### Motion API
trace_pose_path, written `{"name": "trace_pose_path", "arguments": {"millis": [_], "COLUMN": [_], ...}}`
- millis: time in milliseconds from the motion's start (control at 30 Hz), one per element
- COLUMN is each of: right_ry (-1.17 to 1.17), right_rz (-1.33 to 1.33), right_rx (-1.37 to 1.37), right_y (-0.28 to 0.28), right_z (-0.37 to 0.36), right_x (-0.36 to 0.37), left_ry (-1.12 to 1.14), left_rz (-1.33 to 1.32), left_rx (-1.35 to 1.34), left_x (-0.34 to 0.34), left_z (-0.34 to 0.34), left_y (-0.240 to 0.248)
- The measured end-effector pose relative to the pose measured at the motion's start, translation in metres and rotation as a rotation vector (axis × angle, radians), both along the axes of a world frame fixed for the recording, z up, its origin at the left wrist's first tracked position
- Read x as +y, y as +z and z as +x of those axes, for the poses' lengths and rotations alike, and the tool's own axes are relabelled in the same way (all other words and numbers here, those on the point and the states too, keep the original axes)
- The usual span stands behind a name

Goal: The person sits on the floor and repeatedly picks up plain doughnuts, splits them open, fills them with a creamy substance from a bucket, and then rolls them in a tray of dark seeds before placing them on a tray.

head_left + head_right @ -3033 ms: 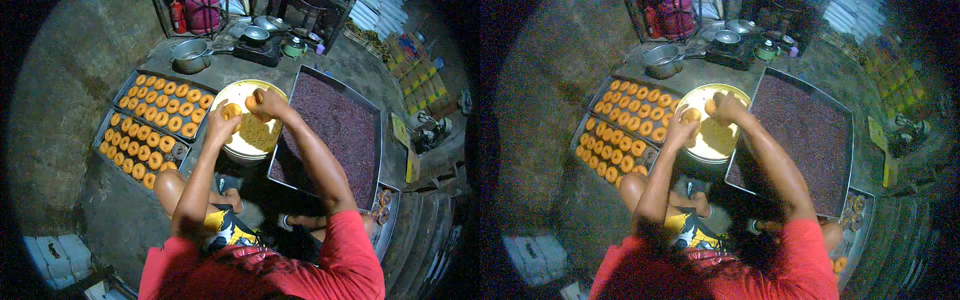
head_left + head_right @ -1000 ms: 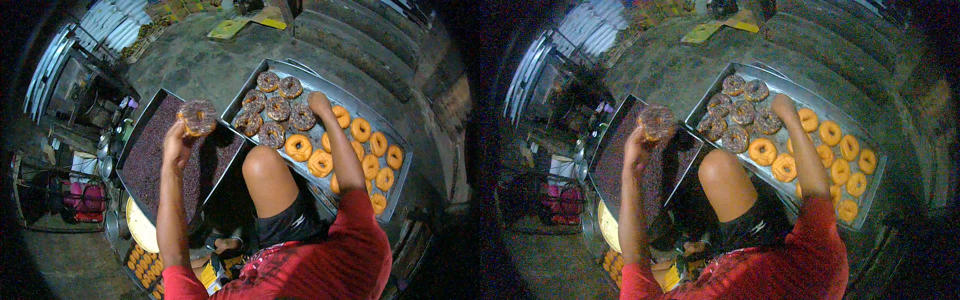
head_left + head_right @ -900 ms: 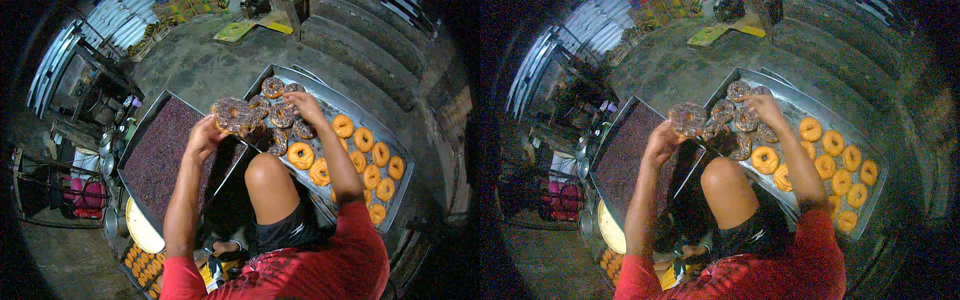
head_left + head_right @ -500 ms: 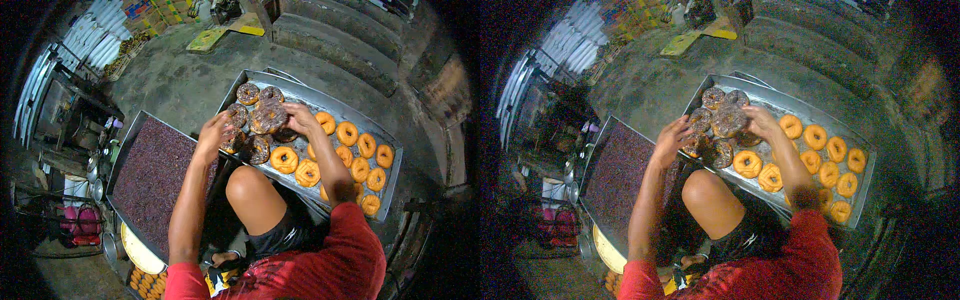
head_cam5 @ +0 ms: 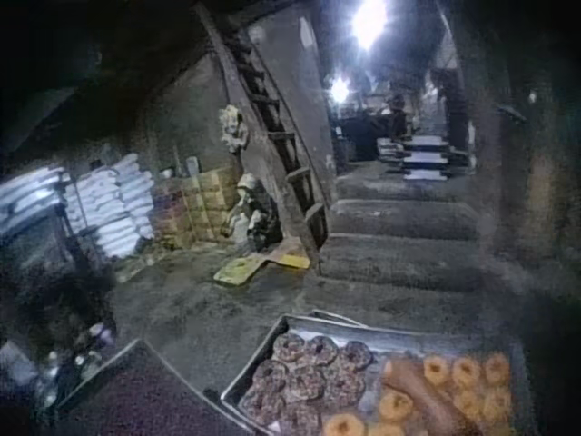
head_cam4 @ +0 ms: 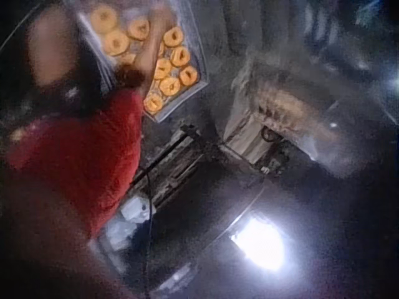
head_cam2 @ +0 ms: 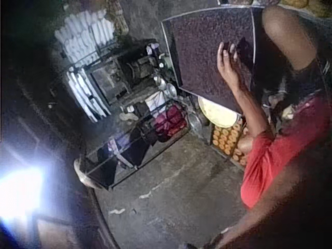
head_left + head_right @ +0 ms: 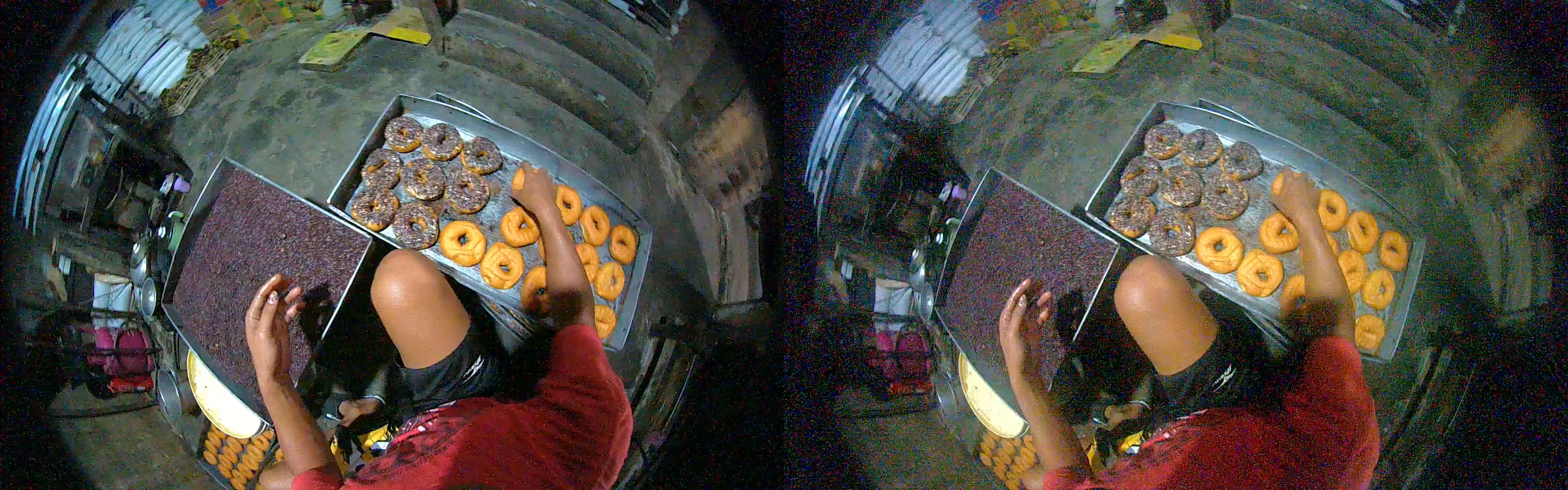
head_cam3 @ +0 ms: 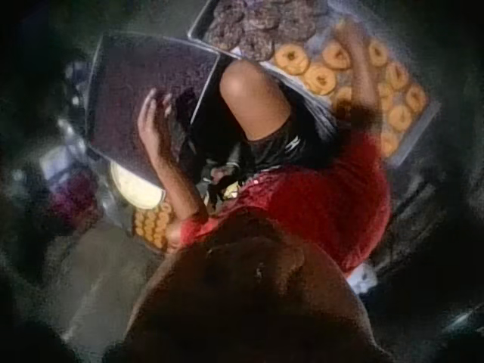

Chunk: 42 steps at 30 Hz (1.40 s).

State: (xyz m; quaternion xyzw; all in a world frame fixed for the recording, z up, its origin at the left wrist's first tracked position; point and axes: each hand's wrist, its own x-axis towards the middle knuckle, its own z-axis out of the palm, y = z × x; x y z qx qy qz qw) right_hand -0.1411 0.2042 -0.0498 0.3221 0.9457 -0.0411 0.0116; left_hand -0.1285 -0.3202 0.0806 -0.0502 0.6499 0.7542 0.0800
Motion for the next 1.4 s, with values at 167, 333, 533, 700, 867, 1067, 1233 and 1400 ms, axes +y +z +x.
{"name": "trace_pose_path", "arguments": {"millis": [167, 333, 533, 700, 867, 1067, 1233, 1400], "right_ry": [0.144, 0.197, 1.156, 1.395, 1.832, 2.084, 1.985, 2.188], "right_rz": [0.173, -0.093, -0.785, -1.041, -0.665, -0.818, -0.324, 0.221], "right_rx": [0.165, 0.372, 0.753, 0.493, 0.115, -0.455, -0.277, -0.507], "right_y": [-0.006, -0.026, 0.170, 0.227, 0.193, 0.171, 0.091, 0.009], "right_z": [0.056, 0.041, 0.031, 0.005, -0.012, 0.035, 0.020, 0.008], "right_x": [-0.071, -0.063, -0.301, -0.439, -0.575, -0.699, -0.770, -0.768], "left_ry": [0.085, 0.071, 0.054, 0.390, 0.687, 1.082, 1.223, 1.221], "left_rz": [0.039, 0.036, 0.822, 1.070, 0.997, 0.715, 0.602, 0.325], "left_rx": [0.071, 0.085, 0.112, 0.318, 0.449, 0.296, -0.001, 0.122], "left_x": [-0.011, -0.015, 0.031, -0.050, -0.134, -0.221, -0.271, -0.283], "left_z": [0.028, 0.042, 0.049, 0.058, 0.097, 0.164, 0.214, 0.218], "left_y": [0.014, 0.022, -0.009, -0.011, -0.020, -0.039, -0.060, -0.053]}}
